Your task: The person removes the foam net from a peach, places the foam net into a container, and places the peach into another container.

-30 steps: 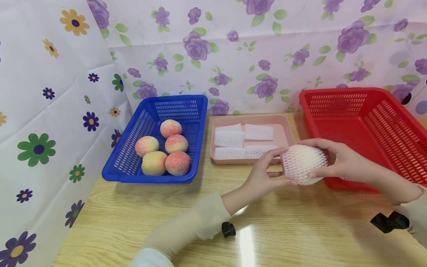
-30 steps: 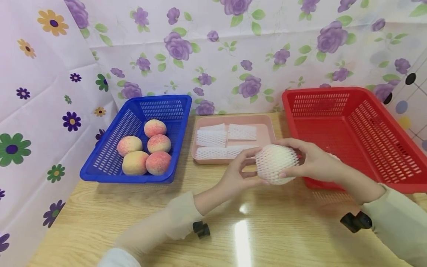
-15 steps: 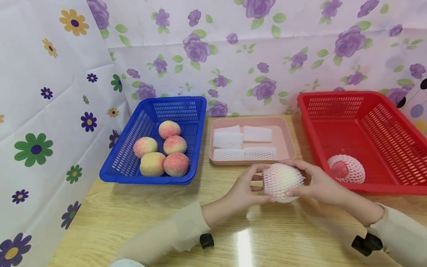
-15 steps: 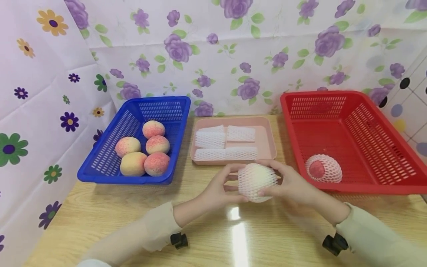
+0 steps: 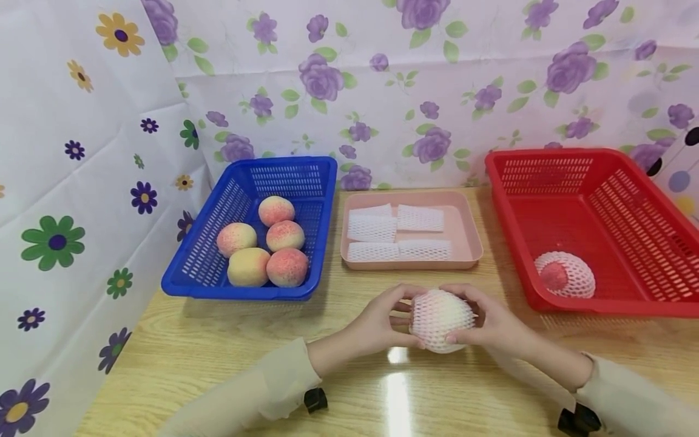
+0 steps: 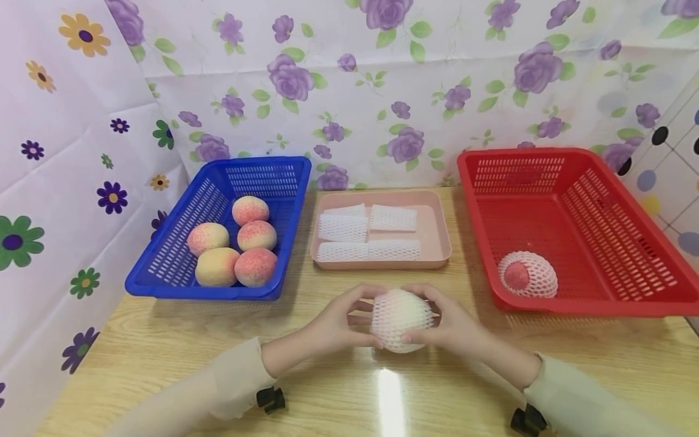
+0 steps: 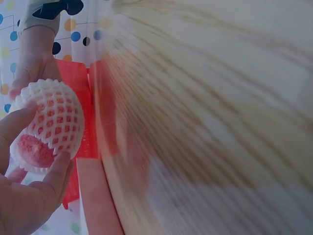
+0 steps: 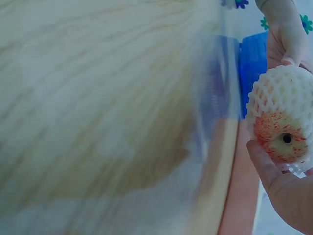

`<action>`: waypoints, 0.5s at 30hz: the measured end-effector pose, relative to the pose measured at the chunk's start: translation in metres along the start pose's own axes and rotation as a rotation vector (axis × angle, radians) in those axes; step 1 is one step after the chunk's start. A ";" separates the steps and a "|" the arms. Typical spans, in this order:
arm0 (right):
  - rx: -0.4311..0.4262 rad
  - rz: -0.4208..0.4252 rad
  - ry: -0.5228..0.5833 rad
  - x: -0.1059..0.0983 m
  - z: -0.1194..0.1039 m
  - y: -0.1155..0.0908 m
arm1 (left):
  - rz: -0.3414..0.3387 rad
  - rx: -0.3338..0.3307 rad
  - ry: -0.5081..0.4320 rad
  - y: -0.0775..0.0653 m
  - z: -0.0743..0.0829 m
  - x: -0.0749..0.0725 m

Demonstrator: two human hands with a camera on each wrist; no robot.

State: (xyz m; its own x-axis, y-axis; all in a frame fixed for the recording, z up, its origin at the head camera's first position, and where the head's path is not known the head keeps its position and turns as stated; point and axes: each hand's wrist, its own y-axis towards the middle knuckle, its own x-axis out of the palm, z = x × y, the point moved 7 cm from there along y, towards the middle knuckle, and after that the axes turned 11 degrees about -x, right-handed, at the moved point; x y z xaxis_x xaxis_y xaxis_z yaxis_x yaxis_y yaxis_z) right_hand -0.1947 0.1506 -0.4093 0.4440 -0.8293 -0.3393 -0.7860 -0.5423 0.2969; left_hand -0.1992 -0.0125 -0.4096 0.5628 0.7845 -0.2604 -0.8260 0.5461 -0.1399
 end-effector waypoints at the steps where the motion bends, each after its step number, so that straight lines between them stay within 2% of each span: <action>1: 0.007 -0.001 0.004 0.002 0.002 0.000 | -0.004 -0.005 0.014 -0.001 -0.001 -0.001; 10: 0.135 -0.024 0.035 0.017 0.023 -0.001 | -0.024 -0.058 0.088 -0.002 -0.016 -0.003; 15: 0.114 -0.055 -0.022 0.018 0.023 0.002 | -0.030 -0.072 0.102 -0.003 -0.019 -0.004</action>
State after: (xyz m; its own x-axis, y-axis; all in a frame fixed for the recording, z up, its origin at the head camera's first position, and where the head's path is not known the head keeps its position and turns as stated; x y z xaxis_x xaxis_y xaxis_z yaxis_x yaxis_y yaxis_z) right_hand -0.1979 0.1375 -0.4357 0.4793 -0.7946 -0.3726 -0.8050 -0.5672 0.1741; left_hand -0.2000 -0.0229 -0.4263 0.5838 0.7324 -0.3504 -0.8113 0.5432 -0.2163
